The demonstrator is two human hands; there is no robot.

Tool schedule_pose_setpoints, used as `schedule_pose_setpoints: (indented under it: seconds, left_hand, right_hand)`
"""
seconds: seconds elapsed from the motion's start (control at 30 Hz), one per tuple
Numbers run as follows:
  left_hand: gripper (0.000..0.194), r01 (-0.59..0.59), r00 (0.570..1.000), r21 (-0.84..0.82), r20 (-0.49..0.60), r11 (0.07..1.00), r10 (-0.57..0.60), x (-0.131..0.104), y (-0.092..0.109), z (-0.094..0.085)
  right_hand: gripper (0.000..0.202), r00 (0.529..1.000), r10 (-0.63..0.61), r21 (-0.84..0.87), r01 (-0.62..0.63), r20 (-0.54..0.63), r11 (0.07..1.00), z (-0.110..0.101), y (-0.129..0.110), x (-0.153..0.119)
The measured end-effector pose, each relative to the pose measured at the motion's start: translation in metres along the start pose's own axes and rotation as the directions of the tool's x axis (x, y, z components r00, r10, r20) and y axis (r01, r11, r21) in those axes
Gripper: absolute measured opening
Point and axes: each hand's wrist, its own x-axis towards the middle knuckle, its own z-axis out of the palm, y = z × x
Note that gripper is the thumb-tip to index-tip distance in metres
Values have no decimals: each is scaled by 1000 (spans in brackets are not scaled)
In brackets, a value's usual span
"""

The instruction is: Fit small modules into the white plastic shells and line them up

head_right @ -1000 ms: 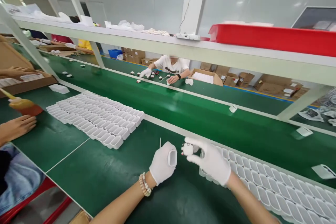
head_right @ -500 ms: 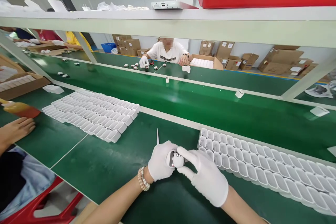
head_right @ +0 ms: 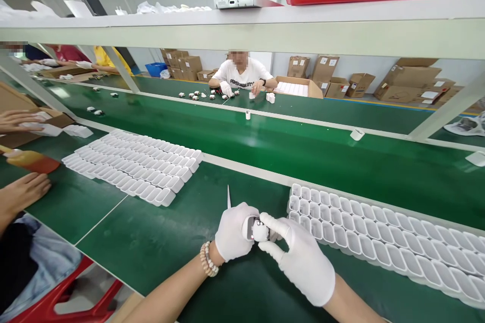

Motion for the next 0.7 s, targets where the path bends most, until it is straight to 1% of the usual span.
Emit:
schedule_pose_setpoints:
  seconds: [0.17,0.33,0.47,0.7]
  left_hand:
    - [15,-1,1000,22,8,1000,1,0,2,-1]
    - [14,-4,1000,40,25,999,3,0,2,-2]
    - [13,2,1000,60,29,998,-3,0,2,-2]
    - [11,5,998,125,64,992,-13,1,6,-1]
  right_hand:
    - [33,1000,-26,-41,25,-13,999,6,2,-2]
    - [33,999,15,-42,-14,32,999,10,5,-3]
    - [31,1000,-3,-55,3,9,998,12,5,-4]
    - [44,999,-45,-119,46,16,992,20,4,-4]
